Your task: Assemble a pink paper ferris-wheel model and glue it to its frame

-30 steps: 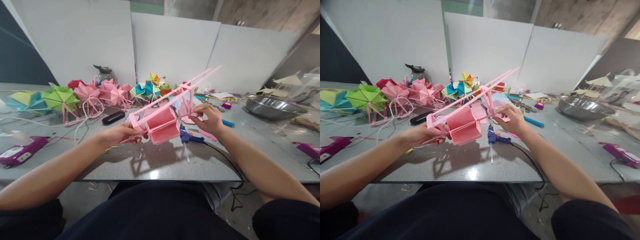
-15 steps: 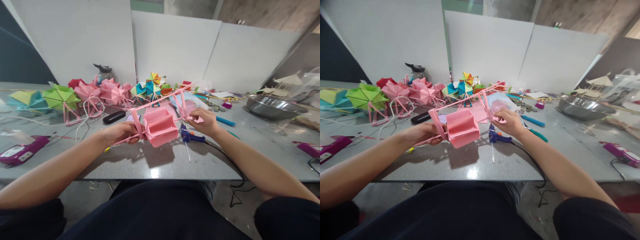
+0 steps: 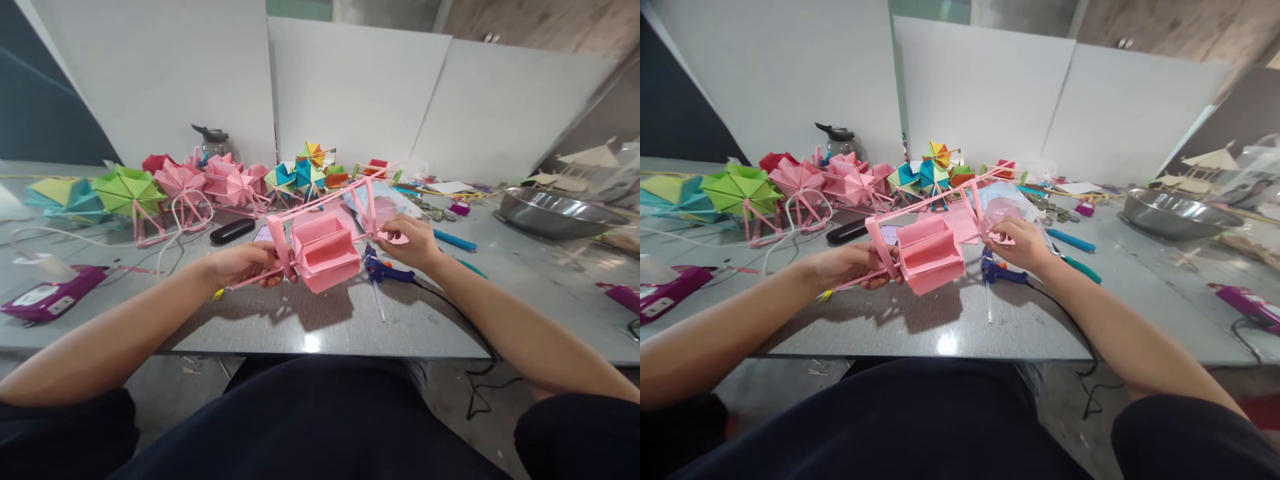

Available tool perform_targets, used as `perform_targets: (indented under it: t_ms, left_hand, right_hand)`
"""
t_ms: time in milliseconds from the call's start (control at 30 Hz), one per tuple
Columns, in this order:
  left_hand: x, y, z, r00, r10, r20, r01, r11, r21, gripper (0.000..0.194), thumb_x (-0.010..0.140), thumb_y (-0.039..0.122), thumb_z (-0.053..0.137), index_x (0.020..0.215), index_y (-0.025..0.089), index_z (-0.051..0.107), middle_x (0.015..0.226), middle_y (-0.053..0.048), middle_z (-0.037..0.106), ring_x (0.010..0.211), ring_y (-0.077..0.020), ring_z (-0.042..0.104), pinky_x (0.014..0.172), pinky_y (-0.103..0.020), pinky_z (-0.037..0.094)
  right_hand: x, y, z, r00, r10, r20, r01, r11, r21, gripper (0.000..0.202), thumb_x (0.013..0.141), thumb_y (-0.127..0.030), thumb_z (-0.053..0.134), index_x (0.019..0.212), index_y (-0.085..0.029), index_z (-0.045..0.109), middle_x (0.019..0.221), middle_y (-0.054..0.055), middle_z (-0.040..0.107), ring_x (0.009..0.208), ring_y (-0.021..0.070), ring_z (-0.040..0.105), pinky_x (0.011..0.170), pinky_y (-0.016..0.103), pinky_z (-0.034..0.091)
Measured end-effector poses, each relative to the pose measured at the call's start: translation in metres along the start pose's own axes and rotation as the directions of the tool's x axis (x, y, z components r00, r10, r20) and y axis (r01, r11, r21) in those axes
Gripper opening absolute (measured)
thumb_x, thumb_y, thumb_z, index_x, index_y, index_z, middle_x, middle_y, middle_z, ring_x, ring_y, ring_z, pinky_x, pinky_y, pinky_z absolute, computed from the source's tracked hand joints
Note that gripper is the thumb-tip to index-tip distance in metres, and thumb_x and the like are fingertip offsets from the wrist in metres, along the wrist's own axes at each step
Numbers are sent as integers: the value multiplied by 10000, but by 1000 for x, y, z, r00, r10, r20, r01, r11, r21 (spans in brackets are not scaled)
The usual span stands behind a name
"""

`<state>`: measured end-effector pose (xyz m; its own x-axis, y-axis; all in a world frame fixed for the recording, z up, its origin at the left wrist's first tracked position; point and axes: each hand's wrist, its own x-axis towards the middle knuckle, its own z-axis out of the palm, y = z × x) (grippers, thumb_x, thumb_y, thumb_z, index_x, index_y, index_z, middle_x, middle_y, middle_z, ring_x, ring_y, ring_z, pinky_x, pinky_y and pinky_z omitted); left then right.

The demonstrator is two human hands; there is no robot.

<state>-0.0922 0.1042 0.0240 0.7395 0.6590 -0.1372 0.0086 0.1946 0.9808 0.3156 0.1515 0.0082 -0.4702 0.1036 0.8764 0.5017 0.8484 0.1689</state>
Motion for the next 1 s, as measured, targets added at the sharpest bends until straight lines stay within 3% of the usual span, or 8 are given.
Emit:
perform_targets:
  t_ms: [267,800,1000]
  left_hand:
    - [2,2,6,998,34,-52,-31,998,60,215,763,152,781,976,124,774,913,-97,780,643,-115,635,539,-196,475]
    - [5,-1,3,991,60,-118,-63,998,-21,163,825,119,755,985,107,778,873,-136,810,591,-121,633,517,-203,479]
    - [5,-3,0,993,65,-96,-67,998,-21,192,824,105,733,1008,107,787,925,-151,821,620,-134,667,548,-222,524]
  right_hand:
    - [-1,-1,-1,999,18,36,-18,1000,-6,118,939,-277,804,1003,-260,707,795,10,746,578,142,616,511,282,513]
    - [-1,0,0,998,62,18,-63,997,40,89,952,-299,811,980,-259,736,788,9,744,589,146,619,542,297,529]
    - [1,-1,-1,997,80,8,-81,995,64,83,940,-281,814,958,-264,735,772,9,736,586,151,628,542,304,533]
